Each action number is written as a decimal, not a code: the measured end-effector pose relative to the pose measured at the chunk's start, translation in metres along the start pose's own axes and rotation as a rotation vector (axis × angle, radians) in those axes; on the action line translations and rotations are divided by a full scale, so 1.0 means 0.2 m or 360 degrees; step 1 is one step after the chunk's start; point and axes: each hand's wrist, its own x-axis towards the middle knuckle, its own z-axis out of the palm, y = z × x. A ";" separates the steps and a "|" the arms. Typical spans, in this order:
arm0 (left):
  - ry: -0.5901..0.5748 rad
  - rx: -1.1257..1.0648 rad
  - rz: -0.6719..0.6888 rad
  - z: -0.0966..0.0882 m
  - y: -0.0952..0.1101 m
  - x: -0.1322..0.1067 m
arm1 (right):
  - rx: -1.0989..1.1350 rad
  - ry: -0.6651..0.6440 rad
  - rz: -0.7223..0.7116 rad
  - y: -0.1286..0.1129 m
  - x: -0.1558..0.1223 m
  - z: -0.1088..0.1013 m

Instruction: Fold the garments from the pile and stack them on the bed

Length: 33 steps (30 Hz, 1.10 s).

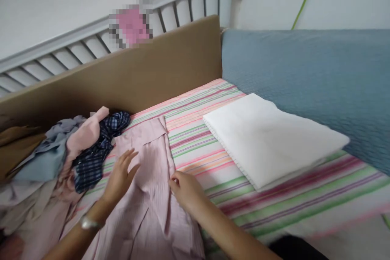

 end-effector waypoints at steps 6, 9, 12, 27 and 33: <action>-0.0182 -0.0316 -0.0149 0.03 0.32 -0.83 | -0.0421 0.0129 -0.0148 0.00 -0.17 -0.08; -0.0237 -0.0390 -0.0140 0.08 0.49 -0.98 | -0.0514 0.0169 -0.0256 0.05 -0.37 -0.07; -0.0259 -0.0395 -0.0038 0.08 0.55 -1.01 | -0.0648 0.0225 -0.0486 0.12 -0.57 -0.01; -0.0673 -0.0440 0.0386 0.03 0.63 -0.92 | -0.0840 0.0248 -0.0371 -0.02 -0.53 -0.08; -0.0579 -0.0653 0.0556 0.24 0.46 -0.89 | -0.0711 0.0481 -0.0089 -0.18 0.08 -0.12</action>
